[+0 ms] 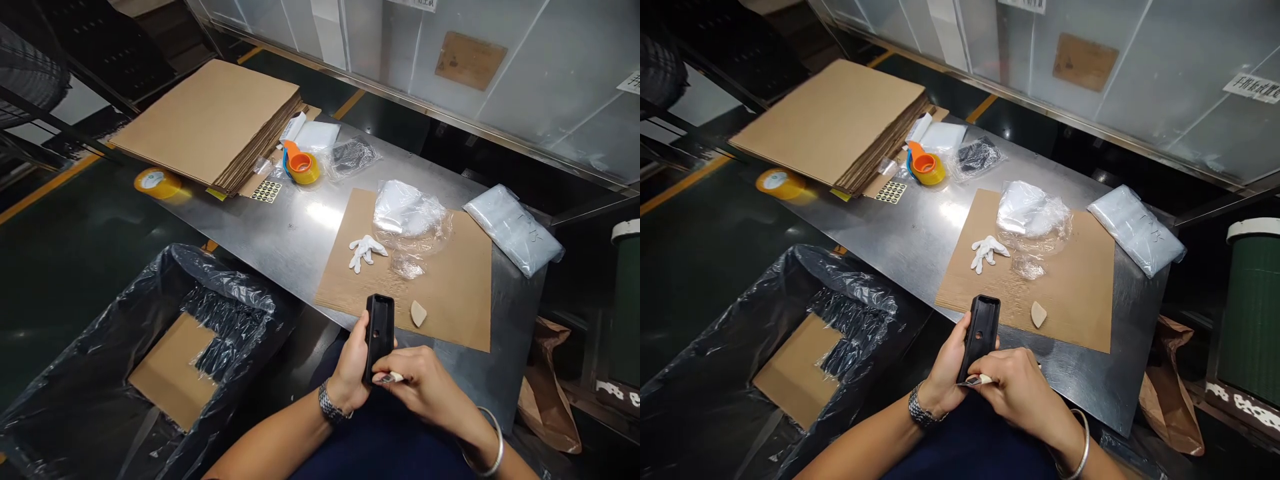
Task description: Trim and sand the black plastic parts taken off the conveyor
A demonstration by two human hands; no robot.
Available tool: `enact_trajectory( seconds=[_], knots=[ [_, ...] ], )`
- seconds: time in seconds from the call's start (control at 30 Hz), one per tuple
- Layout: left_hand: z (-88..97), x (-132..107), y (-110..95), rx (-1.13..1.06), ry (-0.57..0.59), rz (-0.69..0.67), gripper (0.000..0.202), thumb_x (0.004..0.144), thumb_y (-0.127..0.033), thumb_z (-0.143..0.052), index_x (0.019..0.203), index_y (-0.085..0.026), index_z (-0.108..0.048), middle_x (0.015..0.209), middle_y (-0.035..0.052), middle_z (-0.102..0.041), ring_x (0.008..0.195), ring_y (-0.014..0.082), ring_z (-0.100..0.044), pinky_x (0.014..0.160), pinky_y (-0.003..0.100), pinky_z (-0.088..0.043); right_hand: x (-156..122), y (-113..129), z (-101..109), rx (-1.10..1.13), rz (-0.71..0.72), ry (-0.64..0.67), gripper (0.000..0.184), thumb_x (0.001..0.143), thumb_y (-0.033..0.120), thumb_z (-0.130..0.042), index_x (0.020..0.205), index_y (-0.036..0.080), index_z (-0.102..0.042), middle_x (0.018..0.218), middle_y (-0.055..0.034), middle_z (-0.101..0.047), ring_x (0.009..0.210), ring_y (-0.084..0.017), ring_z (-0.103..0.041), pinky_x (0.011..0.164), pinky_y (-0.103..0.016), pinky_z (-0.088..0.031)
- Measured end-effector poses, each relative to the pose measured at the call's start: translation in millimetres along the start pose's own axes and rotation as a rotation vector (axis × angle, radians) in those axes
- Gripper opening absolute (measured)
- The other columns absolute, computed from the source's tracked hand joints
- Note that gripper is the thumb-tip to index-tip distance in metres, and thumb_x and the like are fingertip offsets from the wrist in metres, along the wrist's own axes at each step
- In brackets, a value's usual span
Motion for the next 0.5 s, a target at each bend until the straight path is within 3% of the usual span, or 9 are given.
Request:
enact_trajectory(
  seconds=[0.27, 0.4, 0.5],
  knots=[
    [0.9, 1, 12, -0.056, -0.004, 0.109, 0.037, 0.079, -0.046, -0.048, 0.061, -0.014, -0.054, 0.052, -0.0007, -0.054, 0.042, 0.0077, -0.048, 0.041, 0.018, -0.035, -1, -4, -3, -0.118, 0.082, 0.073, 0.016, 0.084, 0.023, -0.051, 0.072, 0.019, -0.061, 0.063, 0.0004, -0.062, 0.057, -0.01, -0.054, 0.055, -0.021, -0.033],
    [-2.3, 2, 15, -0.09, 0.076, 0.184, 0.034, 0.078, -0.041, -0.049, 0.059, -0.013, -0.051, 0.046, -0.004, -0.047, 0.028, 0.0027, -0.032, 0.03, 0.016, -0.018, -1, 0, -5, -0.177, 0.155, 0.033, 0.018, 0.087, 0.022, -0.045, 0.074, 0.019, -0.058, 0.061, 0.0006, -0.058, 0.055, -0.01, -0.049, 0.054, -0.022, -0.031],
    [-1.1, 2, 16, -0.121, 0.037, 0.221, 0.036, 0.08, -0.04, -0.045, 0.056, -0.014, -0.048, 0.043, -0.0049, -0.044, 0.027, 0.0023, -0.031, 0.029, 0.015, -0.017, -2, 3, -7, -0.256, 0.175, -0.024, 0.02, 0.088, 0.022, -0.041, 0.076, 0.017, -0.057, 0.061, -0.0004, -0.056, 0.055, -0.011, -0.048, 0.054, -0.023, -0.03]
  ],
)
Point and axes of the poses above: each hand's wrist, its own x-axis towards the middle knuckle, its own z-axis out of the back of the hand, y = z × x, the point moved 5 cm from there along x, towards the middle knuckle
